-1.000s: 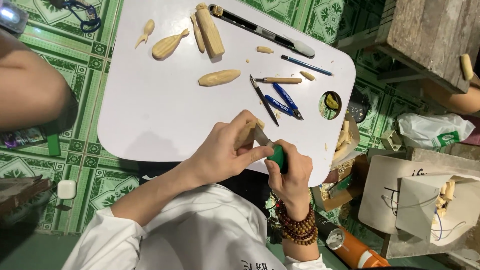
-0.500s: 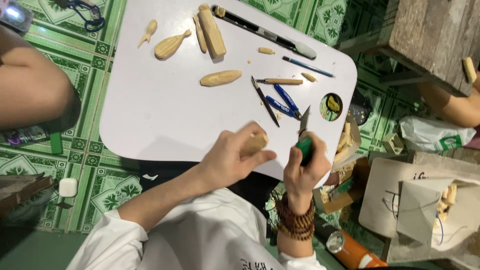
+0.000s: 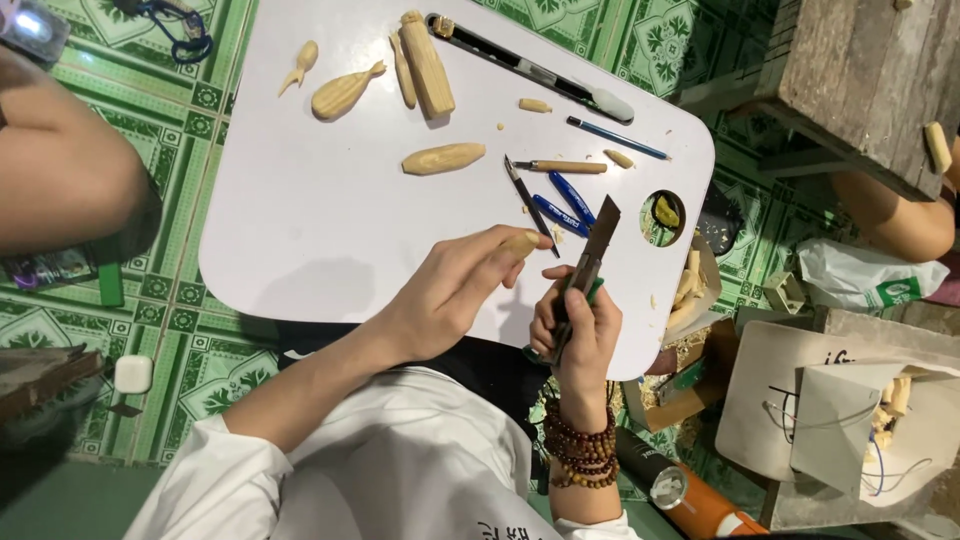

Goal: Carving and shaping a small wooden object using a craft knife on a portable workspace

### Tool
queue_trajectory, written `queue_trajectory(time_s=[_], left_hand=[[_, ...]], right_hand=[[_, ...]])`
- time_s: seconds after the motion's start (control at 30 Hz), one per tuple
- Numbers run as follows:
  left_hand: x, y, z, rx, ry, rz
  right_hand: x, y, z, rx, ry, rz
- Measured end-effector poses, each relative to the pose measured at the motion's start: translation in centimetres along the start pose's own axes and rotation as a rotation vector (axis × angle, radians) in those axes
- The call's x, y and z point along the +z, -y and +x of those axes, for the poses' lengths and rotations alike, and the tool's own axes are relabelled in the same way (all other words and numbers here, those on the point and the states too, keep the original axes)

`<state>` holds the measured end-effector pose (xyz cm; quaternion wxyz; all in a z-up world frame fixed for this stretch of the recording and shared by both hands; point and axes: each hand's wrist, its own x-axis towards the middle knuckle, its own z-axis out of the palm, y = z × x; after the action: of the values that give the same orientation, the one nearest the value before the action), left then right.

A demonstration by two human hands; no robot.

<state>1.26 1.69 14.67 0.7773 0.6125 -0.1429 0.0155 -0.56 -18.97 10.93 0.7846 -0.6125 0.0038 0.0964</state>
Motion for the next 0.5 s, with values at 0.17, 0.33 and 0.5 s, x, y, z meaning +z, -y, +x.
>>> queue_trajectory(time_s=[0.17,0.33,0.5], left_hand=[[-0.1,0.2,-0.1,-0.029,0.008,-0.063],[0.0,0.7,-0.3,-0.12,-0.015,-0.232],[0.3,1.3,0.0,-0.056,-0.021,-0.201]], right_hand=[[-1.0,-0.4,-0.4,0.01,0.052,0.057],[0.5,1.5,-0.3,0.021,0.103,0.114],[0.9,3.0,-0.6,-0.227,0.211,-0.307]])
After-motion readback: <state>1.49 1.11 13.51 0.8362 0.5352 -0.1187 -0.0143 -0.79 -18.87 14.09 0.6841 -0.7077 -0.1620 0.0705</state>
